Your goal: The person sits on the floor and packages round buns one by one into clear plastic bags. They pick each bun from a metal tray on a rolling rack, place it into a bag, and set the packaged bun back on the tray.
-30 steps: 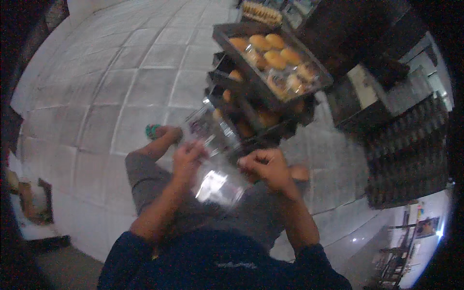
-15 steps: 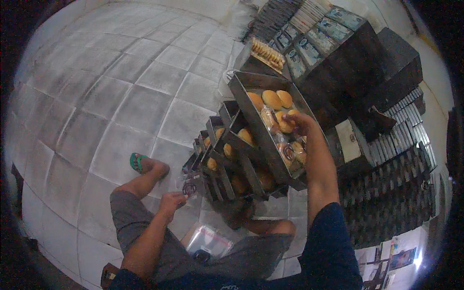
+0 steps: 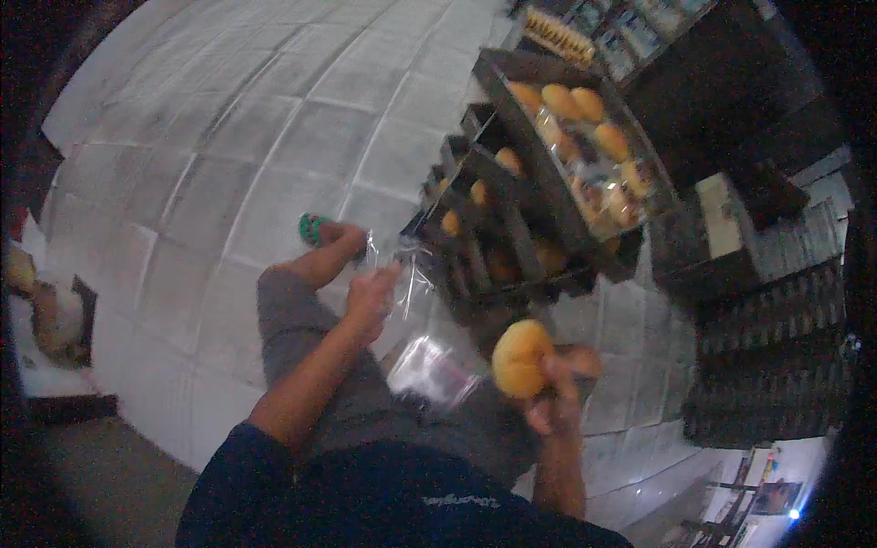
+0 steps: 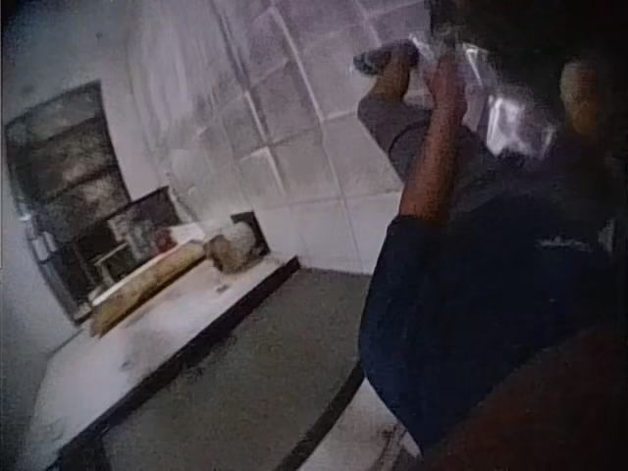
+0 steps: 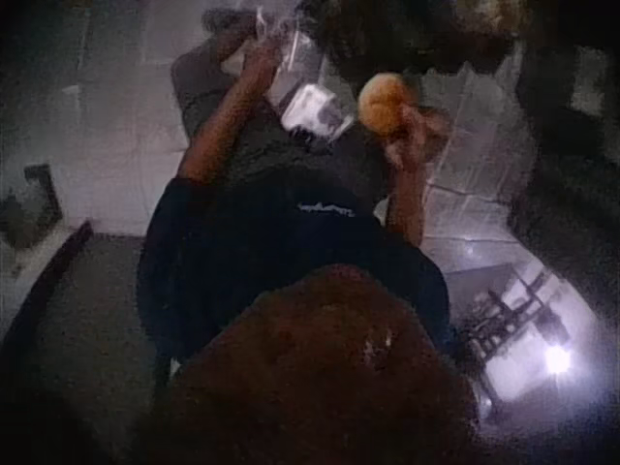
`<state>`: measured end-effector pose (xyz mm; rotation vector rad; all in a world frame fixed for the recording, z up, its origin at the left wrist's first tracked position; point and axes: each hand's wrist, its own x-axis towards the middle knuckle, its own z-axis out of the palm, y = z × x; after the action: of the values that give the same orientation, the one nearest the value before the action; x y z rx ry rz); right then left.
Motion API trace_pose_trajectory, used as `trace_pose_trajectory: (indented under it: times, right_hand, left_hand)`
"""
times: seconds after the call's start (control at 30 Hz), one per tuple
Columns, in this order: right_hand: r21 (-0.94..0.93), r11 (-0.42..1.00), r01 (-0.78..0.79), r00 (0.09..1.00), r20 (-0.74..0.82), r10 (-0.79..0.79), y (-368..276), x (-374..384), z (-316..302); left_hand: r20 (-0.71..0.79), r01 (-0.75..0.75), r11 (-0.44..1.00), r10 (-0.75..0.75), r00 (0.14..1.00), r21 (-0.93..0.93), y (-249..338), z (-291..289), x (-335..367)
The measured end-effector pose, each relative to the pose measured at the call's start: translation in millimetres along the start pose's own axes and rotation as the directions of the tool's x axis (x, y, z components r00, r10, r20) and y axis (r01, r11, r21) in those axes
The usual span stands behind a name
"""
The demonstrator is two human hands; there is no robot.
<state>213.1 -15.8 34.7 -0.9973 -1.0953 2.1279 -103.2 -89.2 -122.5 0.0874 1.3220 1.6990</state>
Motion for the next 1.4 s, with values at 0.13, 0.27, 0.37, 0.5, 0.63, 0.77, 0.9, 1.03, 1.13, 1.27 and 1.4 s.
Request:
trace_pose_trajectory:
  times: [0.13,0.27,0.37,0.5,0.63,0.77,0.9,1.03,1.13,1.27,1.4]
  right_hand:
    - [0.150,0.979,-0.140,0.990,-0.004,0.142,56,-51,34]
    - [-0.612,0.573,0.545,0.784,0.130,-0.607,70,-45,53]
    - [-0.799,0.236,0.553,0.667,0.255,-0.700,44,-20,69]
    - [-0.271,0.850,0.452,0.880,-0.023,-0.475,41,-10,47]
    - [-0.157,0.874,0.461,0.867,-0.132,-0.481,42,-20,32]
    - [-0.190,0.822,0.537,0.778,-0.265,-0.570,36,-55,36]
    - [-0.120,0.895,0.430,0.881,-0.159,-0.445,45,-61,40]
    - [-0.610,0.388,0.691,0.591,0.169,-0.788,43,-61,50]
    - [-0.727,0.329,0.603,0.647,0.205,-0.734,38,-33,57]
    - [-0.378,0.749,0.545,0.763,-0.146,-0.629,50,-7,46]
    - [0.057,0.971,0.234,0.971,-0.074,-0.229,29,-16,35]
  left_hand:
    - [0.035,0.120,0.948,-0.115,0.993,-0.296,0,7,-54]
    - [0.155,0.224,0.875,-0.173,0.973,-0.430,-18,27,-59]
    - [0.082,-0.031,0.991,0.042,0.996,-0.131,4,79,-107]
    - [0.018,-0.468,0.882,0.468,0.884,0.063,10,111,-140]
    - [0.006,-0.294,0.955,0.294,0.956,-0.033,18,105,-157]
    - [0.020,-0.044,0.989,0.047,0.999,-0.140,30,70,-131]
    - [0.162,-0.284,0.898,0.242,0.957,0.335,-7,14,-89]
    - [0.078,0.122,0.984,-0.112,0.991,-0.127,-3,56,-109]
    - [-0.164,-0.029,0.989,0.053,0.985,0.146,25,108,-150]
    - [-0.187,-0.246,0.885,0.340,0.922,0.395,-17,78,-133]
    - [0.279,-0.421,0.859,0.344,0.896,0.292,25,118,-179]
